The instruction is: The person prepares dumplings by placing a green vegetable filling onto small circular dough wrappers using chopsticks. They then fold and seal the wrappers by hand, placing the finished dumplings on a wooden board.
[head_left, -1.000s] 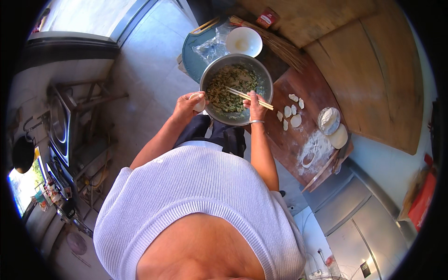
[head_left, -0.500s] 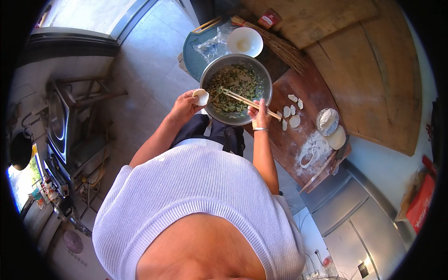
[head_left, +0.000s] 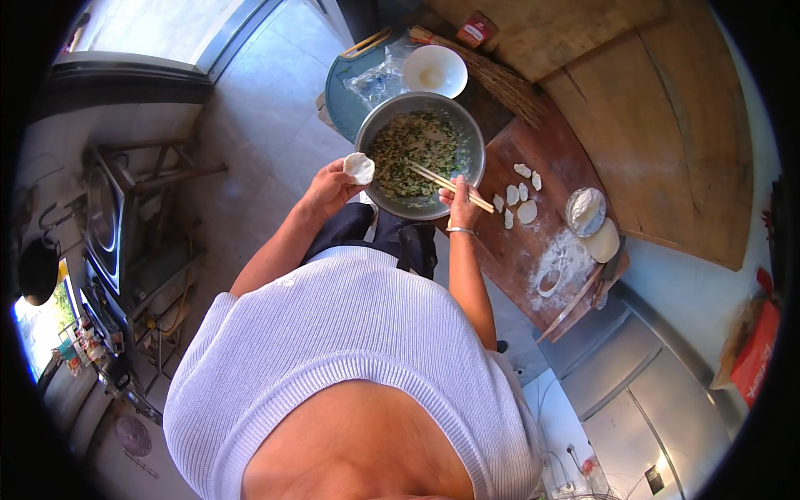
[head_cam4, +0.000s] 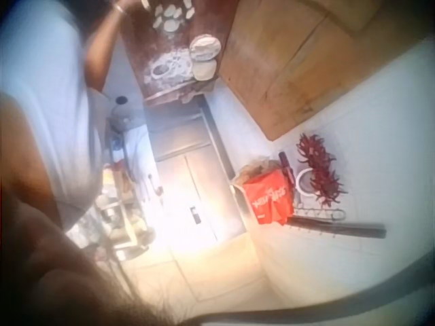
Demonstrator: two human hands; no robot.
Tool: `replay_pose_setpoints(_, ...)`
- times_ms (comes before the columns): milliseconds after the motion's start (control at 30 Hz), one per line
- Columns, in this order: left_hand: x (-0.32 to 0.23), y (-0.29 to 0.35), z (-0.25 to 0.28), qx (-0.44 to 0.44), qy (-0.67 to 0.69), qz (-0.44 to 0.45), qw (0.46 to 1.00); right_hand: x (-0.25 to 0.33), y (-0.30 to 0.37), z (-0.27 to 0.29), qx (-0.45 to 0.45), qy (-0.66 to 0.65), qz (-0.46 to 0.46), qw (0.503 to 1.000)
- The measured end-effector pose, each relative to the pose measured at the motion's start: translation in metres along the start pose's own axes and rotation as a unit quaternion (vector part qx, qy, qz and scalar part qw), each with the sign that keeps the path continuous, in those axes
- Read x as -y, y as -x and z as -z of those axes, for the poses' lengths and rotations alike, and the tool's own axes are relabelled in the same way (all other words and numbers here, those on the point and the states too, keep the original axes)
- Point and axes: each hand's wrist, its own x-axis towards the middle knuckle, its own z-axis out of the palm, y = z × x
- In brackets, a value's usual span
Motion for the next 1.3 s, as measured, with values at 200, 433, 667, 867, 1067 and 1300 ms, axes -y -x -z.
replay_pose_setpoints(200,0.0,0.003,0.006,-0.013,-0.009,-0.008,1.0,-0.002,-0.009,-0.02,0.006,-0.052,-0.072,0.996)
replay_pose_setpoints(433,-0.001,-0.001,0.002,-0.016,-0.025,0.003,1.0,0.013,0.0,-0.002,-0.012,-0.111,-0.106,0.988)
replay_pose_setpoints(667,0.011,-0.022,-0.009,-0.03,-0.037,0.007,0.999,0.038,0.036,0.018,-0.001,-0.165,-0.069,0.984)
replay_pose_setpoints(867,0.02,-0.029,-0.055,0.041,-0.003,0.033,0.999,0.077,0.099,0.002,0.094,0.039,0.243,0.965)
replay_pose_setpoints(1067,0.011,-0.027,-0.082,0.085,0.027,0.027,0.996,0.113,0.128,-0.011,0.095,0.246,0.447,0.855)
replay_pose_setpoints(1300,0.002,-0.015,-0.074,0.103,0.023,0.048,0.993,0.132,0.131,-0.003,0.1,0.174,0.351,0.915)
